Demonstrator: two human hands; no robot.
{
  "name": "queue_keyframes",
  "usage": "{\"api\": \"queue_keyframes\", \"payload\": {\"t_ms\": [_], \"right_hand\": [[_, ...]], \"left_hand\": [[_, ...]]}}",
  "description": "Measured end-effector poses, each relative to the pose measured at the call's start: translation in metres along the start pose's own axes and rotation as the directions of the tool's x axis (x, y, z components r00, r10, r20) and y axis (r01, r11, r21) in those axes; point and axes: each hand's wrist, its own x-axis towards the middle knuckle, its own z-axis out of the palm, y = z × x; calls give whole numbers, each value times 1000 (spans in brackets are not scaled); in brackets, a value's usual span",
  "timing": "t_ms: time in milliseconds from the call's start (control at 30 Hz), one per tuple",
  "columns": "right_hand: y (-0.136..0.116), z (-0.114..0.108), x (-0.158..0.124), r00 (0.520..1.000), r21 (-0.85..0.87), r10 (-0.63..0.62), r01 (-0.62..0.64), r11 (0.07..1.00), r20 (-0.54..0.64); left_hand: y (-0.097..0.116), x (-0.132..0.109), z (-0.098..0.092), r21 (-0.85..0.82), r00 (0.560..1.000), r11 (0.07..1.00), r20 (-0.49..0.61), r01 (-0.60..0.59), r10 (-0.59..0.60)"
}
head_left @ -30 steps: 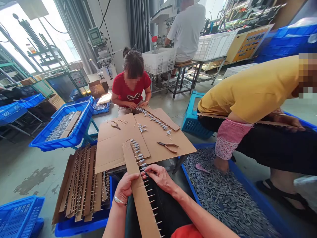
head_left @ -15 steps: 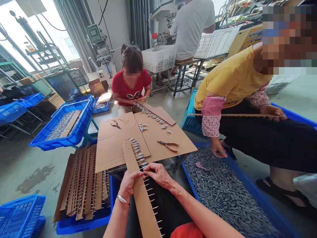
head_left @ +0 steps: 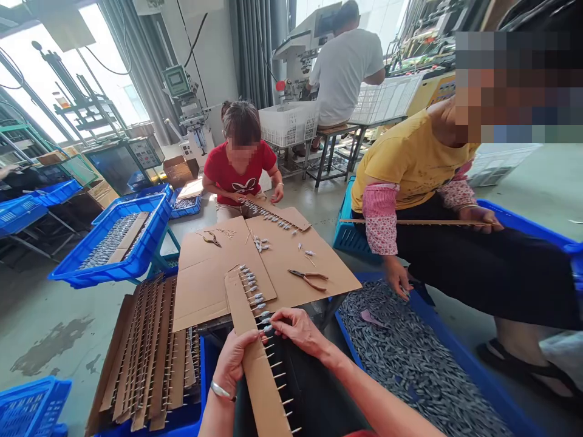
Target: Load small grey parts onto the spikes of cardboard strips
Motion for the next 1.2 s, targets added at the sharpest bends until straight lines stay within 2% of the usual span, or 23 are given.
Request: {"api": "queue_keyframes", "payload": {"t_ms": [67, 133, 167, 233, 267, 367, 433, 533, 633, 733, 800, 867, 933, 967, 1000, 1033, 1133, 1200], "right_hand": [[-2, -13, 16, 995, -66, -32, 26, 997, -90], [-9, -29, 43, 980, -256, -104, 58, 965, -171], [-15, -37, 60, 973, -392, -141, 60, 918, -183], [-28, -51, 96, 972, -658, -175, 30, 753, -156], [-34, -56, 114, 975, -718, -169, 16, 696, -142], [-47, -59, 159, 986, -785, -121, -17, 619, -117], [-50, -54, 178, 990, -810, -82, -47, 585, -116], [-49, -46, 192, 991, -828, -22, -101, 552, -135], [-46, -44, 195, 987, -820, 22, -147, 553, -162], [-43, -48, 184, 984, -793, 31, -162, 587, -178], [-40, -51, 166, 986, -768, 12, -139, 625, -169], [-36, -52, 138, 990, -744, -17, -96, 662, -143], [-30, -49, 100, 991, -672, -41, -55, 738, -126], [-27, -46, 78, 991, -616, -45, -40, 787, -122], [-23, -42, 56, 987, -423, -35, -37, 905, -160], [-19, -37, 34, 983, -240, 2, -47, 970, -183], [-9, -18, -20, 968, 27, 136, -133, 991, -211], [-6, -4, -41, 954, 127, 211, -187, 974, -215]], "left_hand": [[-3, 0, -4, -18, 1000, 1000, -18, 9, -9], [-8, 0, -8, -36, 999, 999, -38, 4, -5], [-10, 0, -10, -44, 999, 999, -37, -3, 1], [-14, 1, -14, -66, 999, 998, -35, -11, 8], [-15, 1, -15, -77, 999, 997, -36, -11, 8], [-17, 0, -18, -106, 998, 994, -51, 17, -22], [-18, -3, -19, -115, 997, 992, -55, 42, -49], [-21, -9, -19, -98, 997, 993, -44, 59, -64], [-23, -16, -19, -81, 998, 995, -21, 65, -67], [-23, -22, -16, -101, 996, 991, 9, 85, -84], [-22, -24, -12, -115, 993, 987, 33, 115, -112], [-21, -25, -8, -123, 989, 982, 58, 141, -135], [-21, -26, -4, -131, 987, 980, 81, 146, -136], [-21, -26, -2, -136, 987, 980, 88, 143, -132], [-22, -26, -1, -141, 987, 980, 96, 142, -130], [-22, -26, 0, -143, 986, 979, 105, 147, -132], [-23, -25, 2, -129, 975, 975, 152, 181, -161], [-23, -25, 2, -120, 968, 973, 182, 195, -171]]}}
